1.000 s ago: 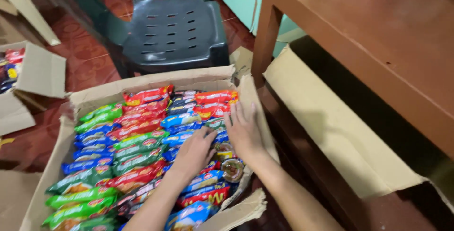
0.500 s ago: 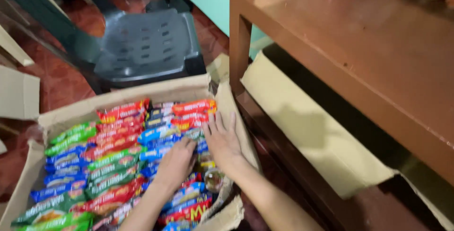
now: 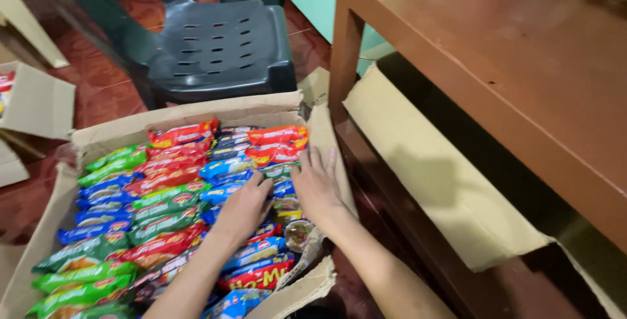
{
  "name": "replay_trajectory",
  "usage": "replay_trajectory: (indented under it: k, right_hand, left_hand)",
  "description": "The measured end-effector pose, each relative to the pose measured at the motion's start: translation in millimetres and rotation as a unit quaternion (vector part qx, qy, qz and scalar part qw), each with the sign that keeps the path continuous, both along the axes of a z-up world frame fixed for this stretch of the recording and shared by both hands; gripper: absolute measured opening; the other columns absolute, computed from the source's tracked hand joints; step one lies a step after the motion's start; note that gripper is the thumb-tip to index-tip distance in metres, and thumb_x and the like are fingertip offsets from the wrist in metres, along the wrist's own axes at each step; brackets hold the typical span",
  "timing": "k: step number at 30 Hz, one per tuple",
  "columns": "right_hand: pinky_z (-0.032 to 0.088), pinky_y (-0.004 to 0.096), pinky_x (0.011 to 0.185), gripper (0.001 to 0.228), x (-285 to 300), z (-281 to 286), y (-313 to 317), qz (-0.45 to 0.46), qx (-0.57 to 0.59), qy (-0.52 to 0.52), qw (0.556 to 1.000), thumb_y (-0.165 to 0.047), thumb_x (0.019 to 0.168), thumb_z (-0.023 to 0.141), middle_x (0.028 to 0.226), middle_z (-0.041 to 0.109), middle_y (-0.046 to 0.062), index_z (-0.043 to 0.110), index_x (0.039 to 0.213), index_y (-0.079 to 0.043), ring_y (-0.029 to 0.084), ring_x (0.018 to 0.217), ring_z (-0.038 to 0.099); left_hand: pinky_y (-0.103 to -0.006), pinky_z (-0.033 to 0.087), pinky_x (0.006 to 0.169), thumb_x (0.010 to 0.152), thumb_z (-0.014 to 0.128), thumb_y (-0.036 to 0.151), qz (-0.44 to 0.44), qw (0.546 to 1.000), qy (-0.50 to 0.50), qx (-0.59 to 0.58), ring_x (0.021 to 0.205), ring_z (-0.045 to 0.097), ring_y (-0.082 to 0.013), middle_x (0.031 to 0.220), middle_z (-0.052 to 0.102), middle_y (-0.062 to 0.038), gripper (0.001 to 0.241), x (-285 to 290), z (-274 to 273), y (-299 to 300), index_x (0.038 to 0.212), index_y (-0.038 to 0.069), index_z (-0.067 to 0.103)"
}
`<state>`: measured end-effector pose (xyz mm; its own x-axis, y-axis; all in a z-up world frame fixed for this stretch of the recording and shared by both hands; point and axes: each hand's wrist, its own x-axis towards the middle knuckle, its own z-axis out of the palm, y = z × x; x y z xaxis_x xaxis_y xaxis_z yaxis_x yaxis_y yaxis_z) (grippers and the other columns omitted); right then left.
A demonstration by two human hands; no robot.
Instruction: Organizing various packaged instant noodles and canned goods on a shelf from a cardboard box.
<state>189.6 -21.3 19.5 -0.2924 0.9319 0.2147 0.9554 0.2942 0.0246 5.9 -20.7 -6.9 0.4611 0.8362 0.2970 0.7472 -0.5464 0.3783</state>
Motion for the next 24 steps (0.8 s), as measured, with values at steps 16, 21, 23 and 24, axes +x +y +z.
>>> replay_trajectory:
  k: [16, 21, 23, 24]
  right_hand:
    - [0.010, 0.076, 0.114, 0.039, 3, 4, 2, 0.011, -0.037, -0.003, 0.999, -0.011, 0.076, 0.074, 0.141, 0.046, 0.028, 0.068, 0.112, 0.002, 0.047, 0.144, 0.030]
    - [0.012, 0.076, 0.114, 0.036, 32, 36, -30, 0.070, 0.017, 0.148, 0.986, -0.011, 0.078, 0.075, 0.141, 0.047, 0.029, 0.067, 0.109, 0.004, 0.047, 0.142, 0.034]
    - [0.014, 0.074, 0.114, 0.036, 57, 59, -50, 0.069, 0.037, 0.178, 0.981, -0.012, 0.079, 0.076, 0.140, 0.048, 0.029, 0.066, 0.110, 0.004, 0.047, 0.140, 0.036]
    - [0.016, 0.073, 0.114, 0.037, 70, 71, -60, 0.070, 0.057, 0.213, 0.973, -0.013, 0.079, 0.077, 0.138, 0.049, 0.029, 0.066, 0.110, 0.004, 0.048, 0.138, 0.037]
  left_hand:
    - [-0.0504, 0.054, 0.075, 0.086, 0.070, 0.018, -0.001, 0.995, 0.048, -0.084, 0.089, 0.067, -0.0396, 0.103, 0.062, -0.015, 0.019, 5, 11, 6, 0.097, 0.005, 0.063]
    - [-0.0492, 0.056, 0.069, 0.088, 0.068, 0.028, 0.045, 0.993, 0.104, -0.014, 0.084, 0.069, -0.0368, 0.097, 0.068, -0.014, 0.021, 32, 34, -4, 0.096, 0.008, 0.068]
    - [-0.0487, 0.056, 0.069, 0.088, 0.069, 0.030, 0.031, 0.995, 0.086, 0.026, 0.085, 0.069, -0.0369, 0.094, 0.069, -0.014, 0.023, 57, 63, -13, 0.092, 0.007, 0.069]
    - [-0.0481, 0.056, 0.070, 0.088, 0.070, 0.032, 0.019, 0.995, 0.073, 0.066, 0.086, 0.069, -0.0371, 0.090, 0.070, -0.015, 0.024, 70, 79, -16, 0.089, 0.007, 0.070]
